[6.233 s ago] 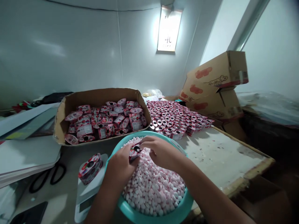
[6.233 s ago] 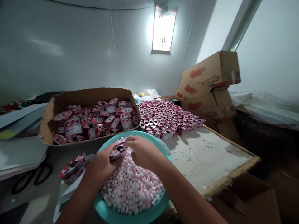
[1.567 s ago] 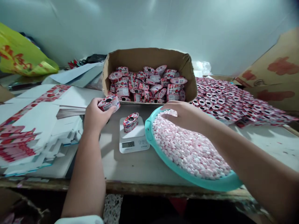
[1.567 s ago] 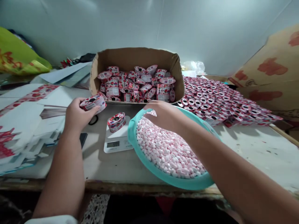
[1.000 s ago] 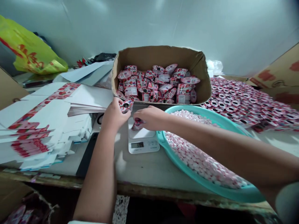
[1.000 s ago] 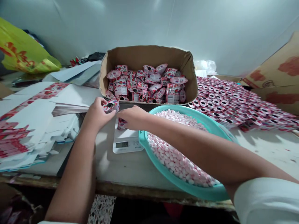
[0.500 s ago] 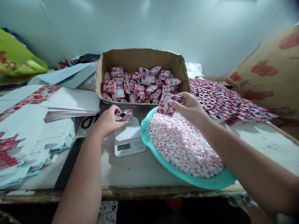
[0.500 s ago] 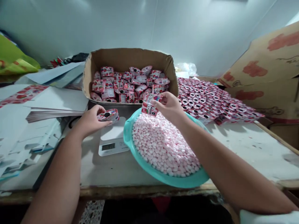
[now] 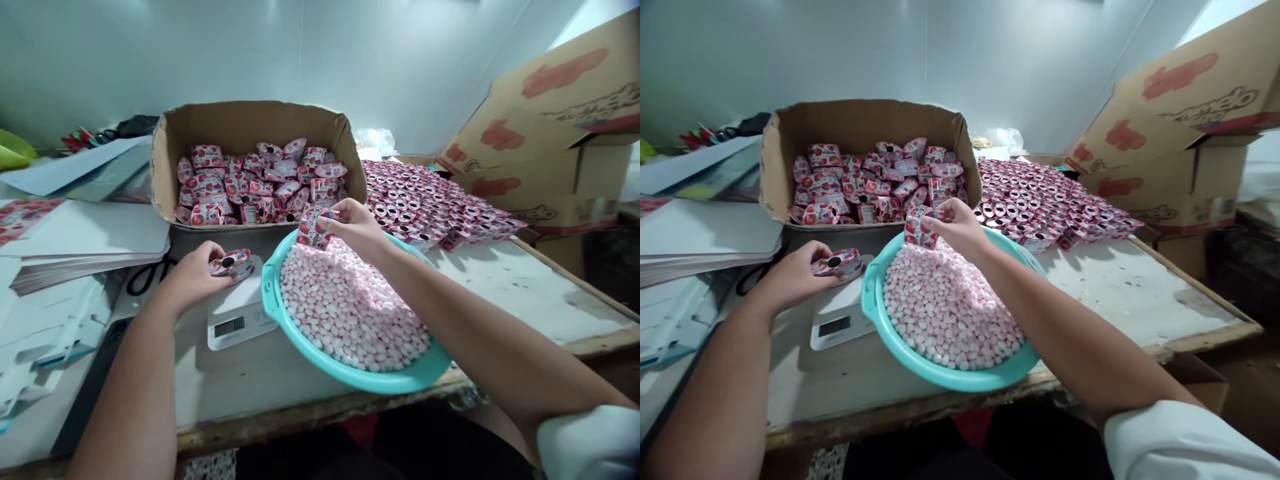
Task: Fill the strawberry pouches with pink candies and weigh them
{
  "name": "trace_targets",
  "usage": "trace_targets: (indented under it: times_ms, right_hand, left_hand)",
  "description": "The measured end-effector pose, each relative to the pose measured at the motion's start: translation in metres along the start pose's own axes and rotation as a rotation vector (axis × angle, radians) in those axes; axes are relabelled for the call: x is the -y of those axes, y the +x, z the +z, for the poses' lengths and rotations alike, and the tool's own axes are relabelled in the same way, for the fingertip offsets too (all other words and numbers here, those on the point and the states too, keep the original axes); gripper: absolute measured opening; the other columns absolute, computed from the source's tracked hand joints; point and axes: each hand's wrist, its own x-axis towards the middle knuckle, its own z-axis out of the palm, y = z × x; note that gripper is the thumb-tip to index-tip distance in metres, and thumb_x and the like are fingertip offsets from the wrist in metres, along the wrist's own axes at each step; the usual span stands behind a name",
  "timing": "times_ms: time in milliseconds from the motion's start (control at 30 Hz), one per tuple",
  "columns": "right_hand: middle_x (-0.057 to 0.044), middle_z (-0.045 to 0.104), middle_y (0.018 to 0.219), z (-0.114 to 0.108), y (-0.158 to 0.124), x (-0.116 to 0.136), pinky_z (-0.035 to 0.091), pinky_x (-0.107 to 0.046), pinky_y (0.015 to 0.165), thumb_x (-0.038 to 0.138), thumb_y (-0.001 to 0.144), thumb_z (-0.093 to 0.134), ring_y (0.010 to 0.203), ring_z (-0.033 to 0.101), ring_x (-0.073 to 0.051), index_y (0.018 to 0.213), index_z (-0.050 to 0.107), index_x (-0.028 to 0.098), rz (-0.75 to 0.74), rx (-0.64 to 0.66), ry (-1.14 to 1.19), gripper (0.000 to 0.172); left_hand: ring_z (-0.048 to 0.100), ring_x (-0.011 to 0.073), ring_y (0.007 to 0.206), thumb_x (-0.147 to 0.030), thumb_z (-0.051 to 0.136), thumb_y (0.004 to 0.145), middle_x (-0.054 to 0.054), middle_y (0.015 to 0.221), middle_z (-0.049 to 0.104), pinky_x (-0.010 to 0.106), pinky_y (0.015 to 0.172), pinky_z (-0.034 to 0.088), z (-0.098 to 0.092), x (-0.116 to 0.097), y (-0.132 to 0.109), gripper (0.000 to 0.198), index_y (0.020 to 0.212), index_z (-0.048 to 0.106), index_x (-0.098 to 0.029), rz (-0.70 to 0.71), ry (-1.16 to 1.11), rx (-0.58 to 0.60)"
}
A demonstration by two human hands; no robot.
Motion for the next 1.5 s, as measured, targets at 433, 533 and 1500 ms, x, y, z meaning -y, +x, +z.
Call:
trace_targets:
  times_ms: [433,533,1500]
  right_hand:
    - [0.004,0.060,0.078,0.018,-0.002,-0.010,0.055,-0.028,0.072,0.039,0.073,0.083,0.072,0.062,-0.011,0.082,0.042,0.024,0.169,-0.122,0.355,0.046]
    - [0.004,0.058,0.078,0.019,-0.002,-0.010,0.052,-0.028,0.068,0.039,0.076,0.079,0.071,0.059,-0.012,0.083,0.043,0.023,0.110,-0.152,0.191,0.041]
    - [-0.006,0.066,0.118,0.016,0.004,-0.016,0.051,-0.042,0.097,0.028,0.087,0.063,0.109,0.061,-0.023,0.117,0.058,0.025,-0.423,-0.110,-0.404,0.030]
  left_hand:
    - [0.065,0.0269,0.091,-0.056,0.072,0.061,0.006,0.104,0.068,0.033,0.078,0.049,0.003,-0.003,0.003,0.054,0.100,0.055,-0.022,-0.064,-0.016,-0.018]
    - [0.065,0.0271,0.092,-0.055,0.072,0.062,0.007,0.106,0.068,0.034,0.079,0.049,0.002,-0.003,0.003,0.054,0.102,0.055,-0.022,-0.066,-0.021,-0.012]
    - [0.065,0.0326,0.113,-0.055,0.074,0.065,0.012,0.128,0.064,0.042,0.096,0.050,0.009,0.003,0.006,0.081,0.135,0.048,-0.024,-0.074,-0.038,-0.043]
